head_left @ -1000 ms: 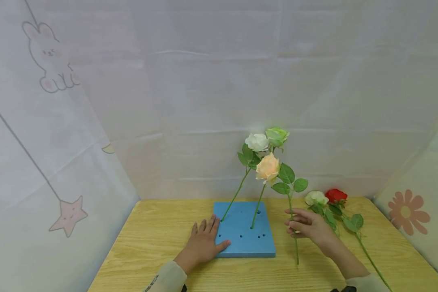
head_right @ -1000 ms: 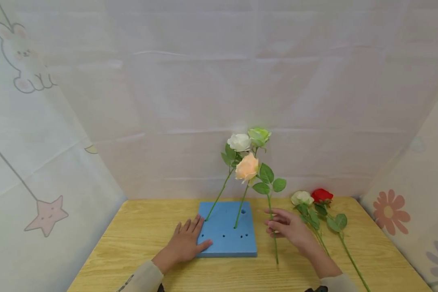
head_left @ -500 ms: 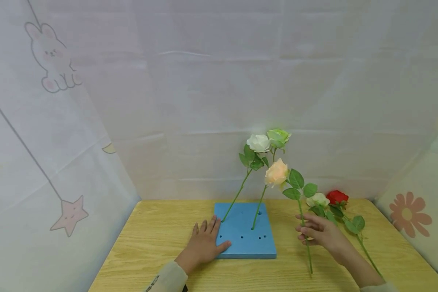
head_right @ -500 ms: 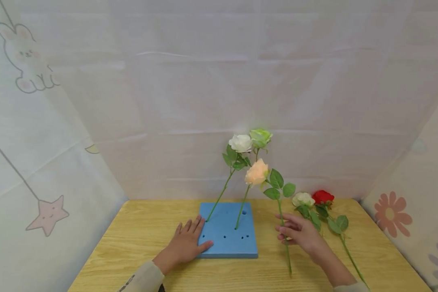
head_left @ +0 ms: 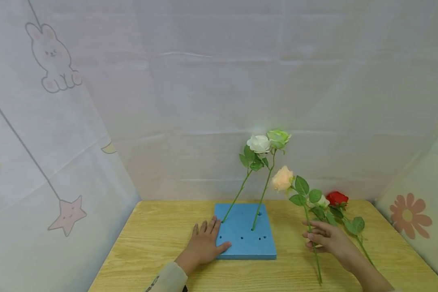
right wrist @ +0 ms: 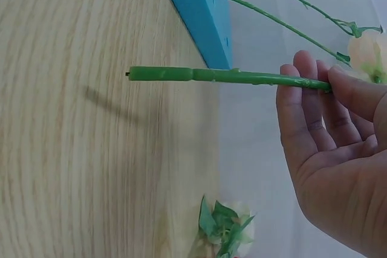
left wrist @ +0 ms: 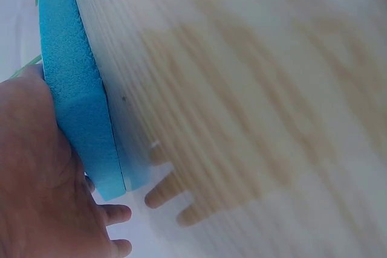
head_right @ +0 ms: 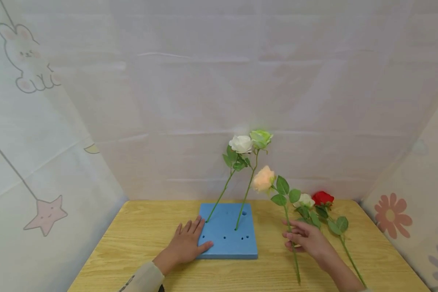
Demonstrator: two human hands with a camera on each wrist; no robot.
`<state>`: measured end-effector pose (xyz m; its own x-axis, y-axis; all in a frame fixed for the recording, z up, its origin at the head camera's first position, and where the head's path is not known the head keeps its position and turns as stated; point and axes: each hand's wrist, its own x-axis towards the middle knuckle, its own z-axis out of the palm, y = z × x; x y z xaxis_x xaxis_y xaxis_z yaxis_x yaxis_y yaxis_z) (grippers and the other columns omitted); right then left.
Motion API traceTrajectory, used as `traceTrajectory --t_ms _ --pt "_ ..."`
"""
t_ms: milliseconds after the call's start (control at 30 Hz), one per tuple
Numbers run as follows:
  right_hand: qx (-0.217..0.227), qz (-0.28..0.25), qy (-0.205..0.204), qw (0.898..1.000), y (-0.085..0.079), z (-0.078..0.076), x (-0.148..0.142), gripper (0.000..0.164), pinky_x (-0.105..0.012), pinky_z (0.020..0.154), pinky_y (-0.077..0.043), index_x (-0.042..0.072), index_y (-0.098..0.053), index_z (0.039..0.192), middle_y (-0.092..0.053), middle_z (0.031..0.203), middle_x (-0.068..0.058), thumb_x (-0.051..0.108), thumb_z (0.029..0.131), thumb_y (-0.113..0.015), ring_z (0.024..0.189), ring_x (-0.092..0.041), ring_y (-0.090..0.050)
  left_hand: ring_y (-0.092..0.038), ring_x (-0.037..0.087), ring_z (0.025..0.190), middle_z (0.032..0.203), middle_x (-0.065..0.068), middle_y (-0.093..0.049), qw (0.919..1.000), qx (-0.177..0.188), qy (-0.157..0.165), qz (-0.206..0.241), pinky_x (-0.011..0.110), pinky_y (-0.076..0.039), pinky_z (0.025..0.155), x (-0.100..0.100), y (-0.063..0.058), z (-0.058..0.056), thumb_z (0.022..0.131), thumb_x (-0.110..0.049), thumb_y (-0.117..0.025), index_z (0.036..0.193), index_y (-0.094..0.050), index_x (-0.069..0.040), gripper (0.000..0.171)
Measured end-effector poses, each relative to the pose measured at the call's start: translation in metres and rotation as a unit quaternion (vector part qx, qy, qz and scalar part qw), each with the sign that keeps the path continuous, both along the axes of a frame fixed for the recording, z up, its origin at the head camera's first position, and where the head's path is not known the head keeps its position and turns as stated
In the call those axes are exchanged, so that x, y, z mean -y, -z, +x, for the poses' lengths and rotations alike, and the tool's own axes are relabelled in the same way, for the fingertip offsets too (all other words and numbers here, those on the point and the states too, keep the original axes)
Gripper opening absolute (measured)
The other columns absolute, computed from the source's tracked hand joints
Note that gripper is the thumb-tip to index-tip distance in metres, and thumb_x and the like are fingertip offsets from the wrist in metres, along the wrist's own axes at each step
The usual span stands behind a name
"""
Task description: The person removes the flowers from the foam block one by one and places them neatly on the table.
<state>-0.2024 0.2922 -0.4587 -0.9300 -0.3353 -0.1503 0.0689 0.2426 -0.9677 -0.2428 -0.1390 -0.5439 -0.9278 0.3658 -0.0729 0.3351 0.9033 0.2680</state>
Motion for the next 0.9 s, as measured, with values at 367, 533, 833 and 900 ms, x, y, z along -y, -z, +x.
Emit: traceTrajectory --t_ms 367,533,833,900 --pt "0.023 0.007 -0.008 1.000 0.007 0.001 -0.011 0.076 -0.048 0.086 -0.058 -0.012 -0.025 0.155 -0.066 0.128 -0.018 0.024 0.101 -0.065 0.107 -0.032 -0.069 -0.020 0.042 0.153 0.171 0.005 -0.010 1.0000 0.001 -0.002 -0.001 0.068 -0.012 0.119 -0.001 0.000 -0.001 0.094 -0.082 -0.028 0.165 -0.017 -0.017 0.097" --pt "0.045 -0.003 -0.013 0.999 0.011 0.001 -0.016 0.075 -0.050 0.085 -0.058 -0.011 -0.023 0.156 -0.064 0.131 -0.020 0.023 0.102 -0.064 0.104 -0.031 -0.070 -0.020 0.041 0.153 0.171 0.005 -0.010 1.0000 -0.003 -0.005 -0.001 0.068 -0.012 0.118 -0.002 -0.001 0.001 0.094 -0.082 -0.029 0.165 -0.017 -0.017 0.097" --pt "0.063 -0.005 -0.008 0.998 0.022 -0.003 -0.027 0.073 -0.046 0.079 -0.059 -0.007 -0.026 0.157 -0.066 0.130 -0.015 0.025 0.102 -0.063 0.097 -0.028 -0.069 -0.021 0.043 0.152 0.171 0.007 -0.012 1.0000 -0.001 -0.003 0.004 0.069 -0.012 0.118 -0.002 -0.004 0.003 0.095 -0.080 -0.030 0.164 -0.018 -0.014 0.096" --pt "0.064 -0.004 -0.007 0.998 0.024 -0.003 -0.029 0.073 -0.045 0.078 -0.059 -0.006 -0.027 0.157 -0.066 0.130 -0.014 0.025 0.103 -0.063 0.097 -0.027 -0.069 -0.021 0.044 0.152 0.170 0.008 -0.012 1.0000 0.001 -0.001 0.006 0.069 -0.012 0.118 -0.002 -0.006 0.004 0.095 -0.079 -0.031 0.164 -0.018 -0.013 0.096"
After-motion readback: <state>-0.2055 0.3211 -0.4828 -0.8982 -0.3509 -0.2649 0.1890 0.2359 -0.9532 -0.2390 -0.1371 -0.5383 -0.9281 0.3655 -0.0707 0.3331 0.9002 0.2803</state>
